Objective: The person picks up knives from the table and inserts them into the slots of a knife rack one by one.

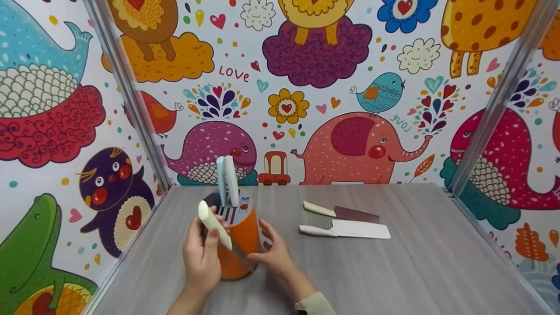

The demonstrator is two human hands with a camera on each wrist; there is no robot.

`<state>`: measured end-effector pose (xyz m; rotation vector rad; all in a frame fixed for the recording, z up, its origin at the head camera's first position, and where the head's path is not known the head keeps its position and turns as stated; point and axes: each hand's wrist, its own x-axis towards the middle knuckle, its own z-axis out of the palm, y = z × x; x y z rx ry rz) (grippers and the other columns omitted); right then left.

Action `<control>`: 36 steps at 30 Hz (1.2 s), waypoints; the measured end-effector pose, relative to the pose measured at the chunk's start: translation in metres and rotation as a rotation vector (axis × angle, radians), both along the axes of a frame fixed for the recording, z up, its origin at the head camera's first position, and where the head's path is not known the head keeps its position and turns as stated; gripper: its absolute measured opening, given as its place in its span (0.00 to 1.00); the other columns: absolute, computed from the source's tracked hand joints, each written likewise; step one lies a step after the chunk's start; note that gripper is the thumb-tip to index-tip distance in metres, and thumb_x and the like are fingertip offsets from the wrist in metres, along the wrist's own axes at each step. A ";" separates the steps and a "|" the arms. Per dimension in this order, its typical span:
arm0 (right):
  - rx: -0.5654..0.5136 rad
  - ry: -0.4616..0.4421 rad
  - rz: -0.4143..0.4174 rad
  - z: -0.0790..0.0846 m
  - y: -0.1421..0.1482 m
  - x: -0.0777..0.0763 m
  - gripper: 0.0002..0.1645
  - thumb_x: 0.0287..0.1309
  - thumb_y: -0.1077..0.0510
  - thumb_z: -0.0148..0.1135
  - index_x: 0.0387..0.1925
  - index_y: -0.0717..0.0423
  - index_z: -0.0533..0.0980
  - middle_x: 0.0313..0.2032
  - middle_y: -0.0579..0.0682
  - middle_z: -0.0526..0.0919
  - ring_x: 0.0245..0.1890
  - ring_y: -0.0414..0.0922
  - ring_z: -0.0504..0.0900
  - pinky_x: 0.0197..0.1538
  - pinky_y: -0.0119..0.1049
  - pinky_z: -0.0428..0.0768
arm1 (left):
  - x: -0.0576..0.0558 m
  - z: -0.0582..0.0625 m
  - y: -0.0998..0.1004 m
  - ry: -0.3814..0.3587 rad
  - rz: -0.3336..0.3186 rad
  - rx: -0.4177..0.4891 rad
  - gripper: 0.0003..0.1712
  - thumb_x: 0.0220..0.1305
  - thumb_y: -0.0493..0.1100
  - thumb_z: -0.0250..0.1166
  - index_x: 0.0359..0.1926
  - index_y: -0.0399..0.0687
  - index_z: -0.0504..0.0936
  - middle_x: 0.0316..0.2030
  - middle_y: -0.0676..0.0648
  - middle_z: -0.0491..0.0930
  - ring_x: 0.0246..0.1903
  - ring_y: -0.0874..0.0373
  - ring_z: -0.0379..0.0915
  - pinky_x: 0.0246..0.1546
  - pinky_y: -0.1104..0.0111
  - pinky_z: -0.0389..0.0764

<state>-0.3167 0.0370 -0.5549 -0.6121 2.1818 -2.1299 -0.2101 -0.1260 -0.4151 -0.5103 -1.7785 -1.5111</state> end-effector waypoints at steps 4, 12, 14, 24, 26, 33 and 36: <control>0.012 -0.027 0.012 -0.001 -0.005 -0.001 0.60 0.55 0.62 0.81 0.83 0.50 0.57 0.82 0.57 0.61 0.79 0.63 0.62 0.79 0.67 0.62 | -0.002 0.011 -0.004 0.098 0.136 0.056 0.19 0.81 0.28 0.48 0.65 0.18 0.68 0.50 0.59 0.79 0.47 0.63 0.81 0.56 0.79 0.82; 0.032 -0.083 -0.004 -0.002 -0.010 0.000 0.62 0.55 0.58 0.82 0.83 0.37 0.57 0.82 0.49 0.62 0.80 0.57 0.62 0.81 0.63 0.62 | -0.002 0.032 -0.007 0.108 0.282 0.131 0.19 0.81 0.28 0.50 0.64 0.17 0.68 0.50 0.62 0.78 0.46 0.67 0.81 0.57 0.80 0.82; 0.036 -0.094 -0.013 -0.002 -0.010 -0.001 0.61 0.54 0.59 0.83 0.83 0.36 0.58 0.82 0.48 0.63 0.80 0.57 0.63 0.81 0.62 0.62 | -0.002 0.036 -0.007 0.083 0.284 0.151 0.19 0.80 0.28 0.49 0.65 0.18 0.68 0.50 0.61 0.78 0.46 0.66 0.82 0.57 0.79 0.82; 0.025 -0.107 0.000 -0.001 -0.009 -0.004 0.62 0.53 0.58 0.84 0.83 0.39 0.57 0.81 0.50 0.64 0.80 0.58 0.63 0.80 0.62 0.63 | -0.006 0.053 -0.009 0.268 0.368 0.347 0.19 0.84 0.38 0.50 0.63 0.27 0.74 0.47 0.53 0.83 0.42 0.62 0.86 0.51 0.74 0.87; 0.023 -0.112 -0.001 0.000 -0.009 -0.004 0.62 0.53 0.58 0.84 0.83 0.39 0.58 0.81 0.49 0.65 0.80 0.57 0.64 0.81 0.61 0.63 | -0.007 0.057 -0.008 0.302 0.361 0.386 0.18 0.83 0.40 0.52 0.62 0.29 0.74 0.47 0.52 0.83 0.41 0.61 0.87 0.50 0.74 0.88; 0.014 -0.150 -0.006 0.000 -0.008 -0.004 0.63 0.48 0.53 0.87 0.82 0.34 0.60 0.79 0.44 0.67 0.80 0.54 0.64 0.82 0.58 0.63 | -0.012 0.074 -0.004 0.361 0.356 0.390 0.18 0.83 0.41 0.54 0.60 0.28 0.74 0.45 0.51 0.84 0.42 0.58 0.87 0.50 0.72 0.88; 0.003 -0.158 -0.003 0.000 -0.006 -0.005 0.63 0.47 0.52 0.88 0.81 0.32 0.61 0.78 0.43 0.68 0.79 0.53 0.65 0.81 0.58 0.64 | -0.017 0.083 -0.002 0.375 0.376 0.363 0.18 0.83 0.37 0.53 0.61 0.24 0.73 0.46 0.52 0.83 0.43 0.59 0.86 0.51 0.72 0.88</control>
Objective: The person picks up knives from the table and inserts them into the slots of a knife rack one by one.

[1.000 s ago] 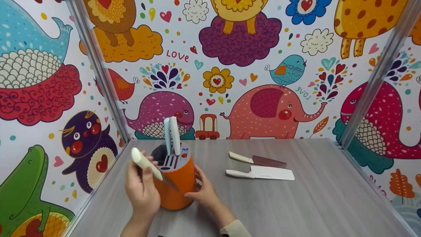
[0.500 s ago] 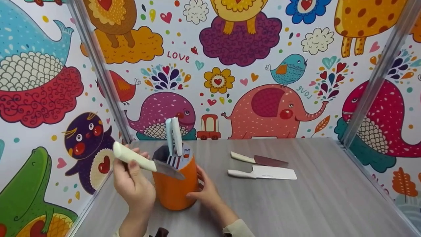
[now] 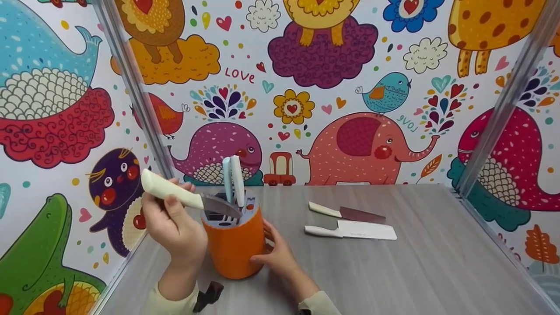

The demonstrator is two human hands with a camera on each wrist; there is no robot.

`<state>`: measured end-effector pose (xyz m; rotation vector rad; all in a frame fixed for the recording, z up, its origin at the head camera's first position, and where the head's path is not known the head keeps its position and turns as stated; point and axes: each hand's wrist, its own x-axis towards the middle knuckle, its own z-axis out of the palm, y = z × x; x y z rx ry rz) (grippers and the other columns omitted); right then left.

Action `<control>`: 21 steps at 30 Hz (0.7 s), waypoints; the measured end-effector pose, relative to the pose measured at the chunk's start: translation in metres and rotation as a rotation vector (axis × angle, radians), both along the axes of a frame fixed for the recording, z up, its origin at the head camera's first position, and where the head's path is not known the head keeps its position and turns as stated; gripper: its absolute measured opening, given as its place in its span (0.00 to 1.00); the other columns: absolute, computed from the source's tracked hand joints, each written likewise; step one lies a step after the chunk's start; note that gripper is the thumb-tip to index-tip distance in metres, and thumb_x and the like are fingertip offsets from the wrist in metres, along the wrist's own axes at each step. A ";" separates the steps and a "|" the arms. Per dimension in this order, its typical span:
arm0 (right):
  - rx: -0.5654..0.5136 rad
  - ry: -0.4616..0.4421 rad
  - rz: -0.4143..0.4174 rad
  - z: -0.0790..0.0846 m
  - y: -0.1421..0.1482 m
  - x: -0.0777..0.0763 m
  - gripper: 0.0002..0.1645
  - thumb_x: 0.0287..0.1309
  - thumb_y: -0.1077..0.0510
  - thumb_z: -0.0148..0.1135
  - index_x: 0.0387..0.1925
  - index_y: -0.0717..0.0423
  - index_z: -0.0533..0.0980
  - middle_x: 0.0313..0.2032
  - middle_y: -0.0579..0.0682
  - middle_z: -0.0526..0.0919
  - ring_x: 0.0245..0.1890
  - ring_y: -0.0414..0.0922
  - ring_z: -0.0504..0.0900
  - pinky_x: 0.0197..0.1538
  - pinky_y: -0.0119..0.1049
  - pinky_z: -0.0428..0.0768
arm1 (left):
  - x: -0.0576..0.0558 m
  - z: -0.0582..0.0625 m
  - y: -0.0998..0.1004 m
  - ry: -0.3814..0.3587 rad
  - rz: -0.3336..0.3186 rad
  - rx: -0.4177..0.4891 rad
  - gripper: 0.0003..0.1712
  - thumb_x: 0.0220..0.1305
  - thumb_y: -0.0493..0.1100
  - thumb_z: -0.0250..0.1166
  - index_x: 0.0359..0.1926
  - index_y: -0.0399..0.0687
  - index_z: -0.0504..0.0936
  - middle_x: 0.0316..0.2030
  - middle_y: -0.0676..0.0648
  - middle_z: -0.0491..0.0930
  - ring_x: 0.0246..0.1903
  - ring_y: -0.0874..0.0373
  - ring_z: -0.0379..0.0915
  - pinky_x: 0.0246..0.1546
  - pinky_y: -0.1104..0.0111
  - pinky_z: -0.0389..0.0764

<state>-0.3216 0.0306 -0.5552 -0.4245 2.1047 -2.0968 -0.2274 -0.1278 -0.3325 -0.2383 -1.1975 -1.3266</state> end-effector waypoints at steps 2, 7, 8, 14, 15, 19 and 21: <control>-0.007 -0.003 -0.001 0.000 0.000 -0.001 0.63 0.47 0.53 0.88 0.80 0.31 0.62 0.78 0.43 0.69 0.79 0.53 0.65 0.81 0.58 0.64 | -0.005 0.006 0.001 0.016 0.005 -0.004 0.18 0.82 0.35 0.52 0.61 0.23 0.73 0.47 0.54 0.82 0.43 0.60 0.86 0.51 0.72 0.88; -0.015 -0.003 -0.002 0.000 -0.003 -0.002 0.63 0.47 0.57 0.87 0.80 0.34 0.62 0.78 0.46 0.69 0.79 0.55 0.65 0.81 0.59 0.64 | -0.021 0.014 0.002 0.022 0.014 -0.037 0.15 0.79 0.26 0.48 0.59 0.20 0.73 0.48 0.48 0.83 0.44 0.62 0.86 0.52 0.70 0.88; -0.018 -0.002 0.000 0.000 -0.003 -0.002 0.62 0.48 0.58 0.87 0.81 0.35 0.62 0.78 0.47 0.68 0.79 0.55 0.65 0.81 0.59 0.64 | -0.025 0.015 0.003 0.015 0.019 -0.045 0.15 0.77 0.25 0.48 0.58 0.19 0.73 0.47 0.43 0.83 0.44 0.63 0.85 0.52 0.71 0.87; -0.027 0.009 0.000 0.000 -0.002 -0.003 0.62 0.49 0.60 0.86 0.81 0.35 0.62 0.79 0.47 0.68 0.79 0.55 0.66 0.81 0.59 0.65 | -0.043 0.011 0.003 -0.063 0.091 -0.128 0.14 0.77 0.24 0.50 0.58 0.19 0.72 0.49 0.26 0.80 0.47 0.68 0.83 0.56 0.75 0.84; -0.023 0.008 -0.002 0.000 -0.002 -0.003 0.61 0.50 0.60 0.86 0.81 0.34 0.62 0.78 0.47 0.68 0.78 0.55 0.66 0.81 0.59 0.65 | -0.046 0.010 0.003 -0.077 0.100 -0.138 0.14 0.77 0.25 0.50 0.58 0.19 0.72 0.49 0.26 0.80 0.47 0.69 0.83 0.56 0.75 0.84; -0.012 0.005 0.001 -0.001 -0.001 -0.003 0.61 0.50 0.59 0.86 0.80 0.33 0.62 0.78 0.46 0.69 0.78 0.54 0.66 0.80 0.58 0.66 | -0.052 0.006 0.002 -0.123 0.122 -0.156 0.14 0.78 0.26 0.52 0.59 0.20 0.72 0.50 0.28 0.80 0.47 0.69 0.83 0.57 0.77 0.83; -0.007 0.009 -0.001 0.000 -0.001 -0.003 0.61 0.50 0.59 0.85 0.80 0.34 0.62 0.78 0.46 0.69 0.78 0.54 0.66 0.80 0.58 0.66 | -0.052 0.006 0.002 -0.128 0.136 -0.155 0.14 0.78 0.27 0.52 0.59 0.21 0.73 0.50 0.29 0.81 0.46 0.70 0.83 0.56 0.77 0.83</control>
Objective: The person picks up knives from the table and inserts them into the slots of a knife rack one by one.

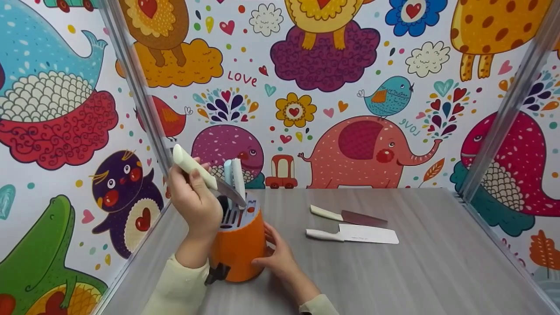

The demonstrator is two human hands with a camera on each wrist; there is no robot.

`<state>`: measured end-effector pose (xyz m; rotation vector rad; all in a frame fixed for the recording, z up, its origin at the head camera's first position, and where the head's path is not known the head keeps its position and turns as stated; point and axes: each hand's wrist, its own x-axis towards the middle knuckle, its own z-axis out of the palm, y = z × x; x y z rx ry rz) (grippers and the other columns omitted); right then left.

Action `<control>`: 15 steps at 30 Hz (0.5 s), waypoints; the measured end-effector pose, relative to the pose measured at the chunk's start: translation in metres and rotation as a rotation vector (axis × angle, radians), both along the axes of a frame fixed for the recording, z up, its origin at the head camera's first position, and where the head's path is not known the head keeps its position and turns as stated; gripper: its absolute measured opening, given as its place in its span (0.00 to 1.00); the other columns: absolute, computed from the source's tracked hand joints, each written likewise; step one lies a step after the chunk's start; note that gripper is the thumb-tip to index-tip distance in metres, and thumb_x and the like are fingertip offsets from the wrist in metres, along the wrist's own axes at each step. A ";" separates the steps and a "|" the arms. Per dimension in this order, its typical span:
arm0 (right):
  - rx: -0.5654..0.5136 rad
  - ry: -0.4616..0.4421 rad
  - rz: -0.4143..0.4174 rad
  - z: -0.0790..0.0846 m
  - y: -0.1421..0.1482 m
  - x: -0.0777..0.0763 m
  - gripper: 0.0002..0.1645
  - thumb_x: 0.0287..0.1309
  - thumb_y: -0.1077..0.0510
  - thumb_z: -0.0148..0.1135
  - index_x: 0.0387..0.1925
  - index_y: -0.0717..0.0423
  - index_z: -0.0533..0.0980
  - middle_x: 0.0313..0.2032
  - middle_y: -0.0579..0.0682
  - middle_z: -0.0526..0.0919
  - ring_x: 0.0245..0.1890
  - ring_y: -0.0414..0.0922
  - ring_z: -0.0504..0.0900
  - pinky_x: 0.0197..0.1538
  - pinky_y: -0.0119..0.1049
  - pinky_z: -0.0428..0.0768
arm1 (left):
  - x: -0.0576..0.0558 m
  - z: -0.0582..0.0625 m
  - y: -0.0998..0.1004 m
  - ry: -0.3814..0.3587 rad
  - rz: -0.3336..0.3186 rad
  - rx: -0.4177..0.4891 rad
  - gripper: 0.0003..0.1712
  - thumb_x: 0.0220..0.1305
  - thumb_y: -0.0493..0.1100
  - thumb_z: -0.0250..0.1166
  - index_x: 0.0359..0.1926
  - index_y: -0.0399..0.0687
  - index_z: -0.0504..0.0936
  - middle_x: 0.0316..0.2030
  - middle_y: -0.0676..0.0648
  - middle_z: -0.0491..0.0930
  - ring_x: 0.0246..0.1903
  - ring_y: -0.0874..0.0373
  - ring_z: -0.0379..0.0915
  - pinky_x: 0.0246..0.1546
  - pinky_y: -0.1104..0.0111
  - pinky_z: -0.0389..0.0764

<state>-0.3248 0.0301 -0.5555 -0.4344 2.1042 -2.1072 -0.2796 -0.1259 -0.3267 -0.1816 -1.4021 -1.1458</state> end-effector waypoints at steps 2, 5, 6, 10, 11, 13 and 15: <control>-0.005 -0.002 0.000 0.000 0.000 0.000 0.61 0.49 0.59 0.86 0.80 0.34 0.63 0.78 0.46 0.69 0.78 0.54 0.66 0.81 0.58 0.65 | 0.001 0.001 -0.001 0.012 0.012 0.002 0.13 0.78 0.28 0.52 0.58 0.22 0.74 0.49 0.30 0.82 0.46 0.70 0.83 0.56 0.77 0.83; -0.011 0.002 -0.002 0.001 0.001 0.000 0.61 0.49 0.59 0.86 0.80 0.35 0.63 0.78 0.46 0.69 0.79 0.54 0.66 0.81 0.59 0.64 | 0.004 0.003 -0.001 0.044 0.024 0.005 0.13 0.78 0.28 0.52 0.57 0.22 0.74 0.48 0.31 0.82 0.46 0.70 0.83 0.56 0.76 0.83; -0.012 0.001 -0.002 0.001 0.001 0.000 0.61 0.49 0.59 0.86 0.80 0.35 0.63 0.78 0.46 0.69 0.79 0.54 0.65 0.81 0.59 0.64 | 0.004 0.004 -0.001 0.049 0.027 0.004 0.13 0.78 0.27 0.52 0.57 0.22 0.74 0.48 0.30 0.82 0.46 0.69 0.83 0.56 0.76 0.83; -0.020 0.002 0.002 0.002 0.001 0.001 0.61 0.50 0.59 0.85 0.81 0.36 0.62 0.79 0.47 0.68 0.79 0.55 0.65 0.81 0.59 0.63 | 0.004 0.007 0.000 0.036 0.031 -0.006 0.13 0.77 0.27 0.52 0.57 0.21 0.74 0.48 0.29 0.82 0.47 0.69 0.83 0.57 0.76 0.83; -0.025 0.003 0.005 0.002 0.001 0.002 0.61 0.50 0.60 0.85 0.81 0.36 0.62 0.79 0.48 0.68 0.79 0.55 0.65 0.81 0.59 0.63 | 0.004 0.007 0.000 0.028 0.033 -0.004 0.13 0.78 0.27 0.52 0.57 0.22 0.74 0.48 0.29 0.82 0.46 0.69 0.83 0.56 0.77 0.83; -0.030 0.006 0.008 0.001 0.000 0.003 0.61 0.51 0.61 0.85 0.81 0.37 0.62 0.79 0.48 0.67 0.79 0.55 0.65 0.81 0.59 0.63 | 0.004 0.008 0.000 0.021 0.038 0.002 0.13 0.77 0.27 0.53 0.57 0.21 0.74 0.48 0.29 0.82 0.46 0.70 0.82 0.56 0.77 0.83; -0.036 0.004 0.009 0.001 -0.001 0.003 0.61 0.50 0.62 0.84 0.81 0.38 0.62 0.79 0.49 0.68 0.79 0.56 0.65 0.81 0.59 0.64 | 0.004 0.008 -0.001 0.021 0.049 0.008 0.13 0.77 0.26 0.53 0.56 0.21 0.74 0.48 0.29 0.82 0.45 0.70 0.82 0.55 0.78 0.83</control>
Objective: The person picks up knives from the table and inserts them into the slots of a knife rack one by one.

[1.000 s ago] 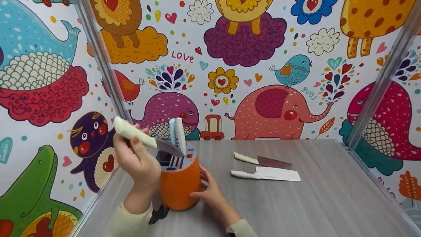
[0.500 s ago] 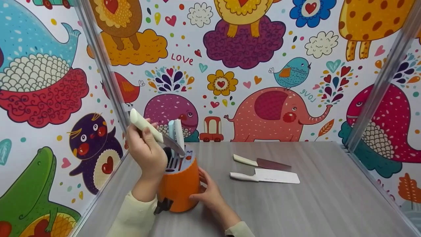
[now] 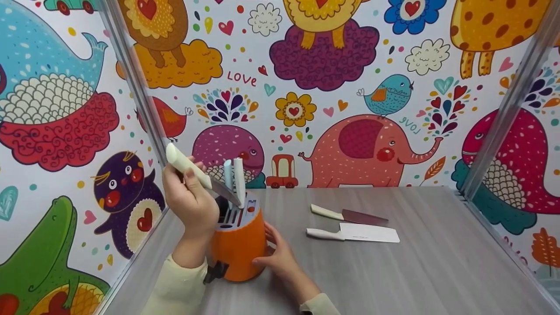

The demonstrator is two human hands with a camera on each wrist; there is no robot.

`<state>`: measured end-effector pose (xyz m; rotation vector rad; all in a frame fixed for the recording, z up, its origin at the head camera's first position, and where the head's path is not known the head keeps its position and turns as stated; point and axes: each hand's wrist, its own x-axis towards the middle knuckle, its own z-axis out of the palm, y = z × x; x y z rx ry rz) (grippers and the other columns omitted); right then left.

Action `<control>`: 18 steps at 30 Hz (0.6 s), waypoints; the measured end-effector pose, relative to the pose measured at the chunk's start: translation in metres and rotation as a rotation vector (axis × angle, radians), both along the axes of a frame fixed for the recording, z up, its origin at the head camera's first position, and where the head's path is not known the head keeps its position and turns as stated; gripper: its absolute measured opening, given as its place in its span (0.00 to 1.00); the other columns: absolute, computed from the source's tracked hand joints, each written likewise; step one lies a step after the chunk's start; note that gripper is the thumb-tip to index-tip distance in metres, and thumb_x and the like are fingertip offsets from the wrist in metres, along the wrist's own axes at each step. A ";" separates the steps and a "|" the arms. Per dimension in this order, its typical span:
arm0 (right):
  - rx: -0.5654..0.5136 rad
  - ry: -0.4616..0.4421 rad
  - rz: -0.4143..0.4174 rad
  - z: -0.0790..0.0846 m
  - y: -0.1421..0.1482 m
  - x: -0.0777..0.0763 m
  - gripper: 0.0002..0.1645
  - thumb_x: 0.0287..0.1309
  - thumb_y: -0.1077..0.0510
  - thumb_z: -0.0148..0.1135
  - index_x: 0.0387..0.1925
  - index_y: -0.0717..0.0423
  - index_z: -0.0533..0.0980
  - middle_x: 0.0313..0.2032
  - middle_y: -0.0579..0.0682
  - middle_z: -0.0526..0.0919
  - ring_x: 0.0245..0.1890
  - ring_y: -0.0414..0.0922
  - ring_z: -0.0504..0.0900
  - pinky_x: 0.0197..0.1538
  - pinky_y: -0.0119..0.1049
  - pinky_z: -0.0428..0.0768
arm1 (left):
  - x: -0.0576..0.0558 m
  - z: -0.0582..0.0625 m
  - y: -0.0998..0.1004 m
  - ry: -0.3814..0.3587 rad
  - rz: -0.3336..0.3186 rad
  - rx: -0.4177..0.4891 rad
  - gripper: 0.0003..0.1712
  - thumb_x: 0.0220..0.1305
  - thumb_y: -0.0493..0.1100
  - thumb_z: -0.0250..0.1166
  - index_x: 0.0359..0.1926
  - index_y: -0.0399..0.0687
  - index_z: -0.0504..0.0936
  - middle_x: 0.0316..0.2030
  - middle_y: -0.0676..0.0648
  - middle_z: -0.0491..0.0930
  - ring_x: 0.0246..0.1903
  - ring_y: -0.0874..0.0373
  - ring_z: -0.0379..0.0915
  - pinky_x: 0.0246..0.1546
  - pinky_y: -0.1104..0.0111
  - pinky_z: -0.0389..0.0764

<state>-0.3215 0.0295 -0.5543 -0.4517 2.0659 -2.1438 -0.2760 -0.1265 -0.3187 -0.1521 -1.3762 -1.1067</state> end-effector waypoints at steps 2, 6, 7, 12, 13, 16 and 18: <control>-0.003 -0.001 -0.004 0.000 0.000 0.000 0.61 0.50 0.63 0.84 0.81 0.37 0.62 0.78 0.49 0.68 0.78 0.55 0.65 0.81 0.59 0.64 | -0.002 0.001 0.000 0.002 0.014 -0.009 0.13 0.77 0.27 0.53 0.56 0.21 0.74 0.48 0.30 0.82 0.44 0.65 0.84 0.54 0.78 0.83; -0.003 0.006 -0.009 -0.001 0.000 -0.002 0.61 0.50 0.63 0.84 0.80 0.36 0.63 0.78 0.49 0.69 0.78 0.55 0.66 0.81 0.59 0.65 | -0.011 0.002 0.001 -0.003 0.033 -0.052 0.14 0.77 0.28 0.54 0.58 0.23 0.75 0.48 0.31 0.83 0.44 0.49 0.85 0.57 0.75 0.81; -0.004 0.010 -0.009 -0.001 0.000 -0.002 0.61 0.50 0.64 0.84 0.81 0.37 0.63 0.78 0.49 0.69 0.78 0.55 0.66 0.81 0.59 0.65 | -0.014 0.001 0.001 -0.010 0.034 -0.061 0.14 0.77 0.28 0.54 0.58 0.23 0.75 0.48 0.31 0.83 0.44 0.45 0.85 0.57 0.74 0.81; 0.016 0.021 -0.007 -0.003 -0.001 -0.002 0.61 0.50 0.64 0.84 0.81 0.39 0.62 0.78 0.51 0.69 0.78 0.56 0.67 0.80 0.60 0.65 | -0.027 -0.008 0.001 -0.050 0.038 -0.064 0.14 0.78 0.30 0.55 0.58 0.23 0.75 0.47 0.31 0.82 0.46 0.43 0.85 0.58 0.69 0.81; 0.022 0.019 -0.007 -0.003 -0.001 -0.002 0.61 0.50 0.64 0.84 0.81 0.39 0.62 0.78 0.50 0.69 0.78 0.56 0.67 0.80 0.59 0.65 | -0.029 -0.010 0.001 -0.056 0.042 -0.067 0.14 0.78 0.30 0.55 0.58 0.23 0.75 0.47 0.31 0.82 0.47 0.43 0.85 0.58 0.68 0.81; 0.030 0.020 -0.004 -0.003 -0.001 -0.003 0.61 0.50 0.63 0.84 0.81 0.40 0.62 0.78 0.49 0.70 0.78 0.56 0.67 0.80 0.59 0.66 | -0.033 -0.015 0.000 -0.057 0.054 -0.072 0.15 0.78 0.30 0.56 0.58 0.23 0.75 0.48 0.31 0.82 0.47 0.43 0.86 0.59 0.65 0.81; 0.029 0.021 -0.003 -0.002 -0.001 -0.004 0.62 0.49 0.62 0.85 0.81 0.40 0.62 0.77 0.49 0.70 0.78 0.56 0.67 0.80 0.59 0.66 | -0.033 -0.015 0.000 -0.052 0.050 -0.071 0.15 0.78 0.30 0.55 0.59 0.23 0.75 0.48 0.31 0.82 0.47 0.43 0.86 0.59 0.67 0.82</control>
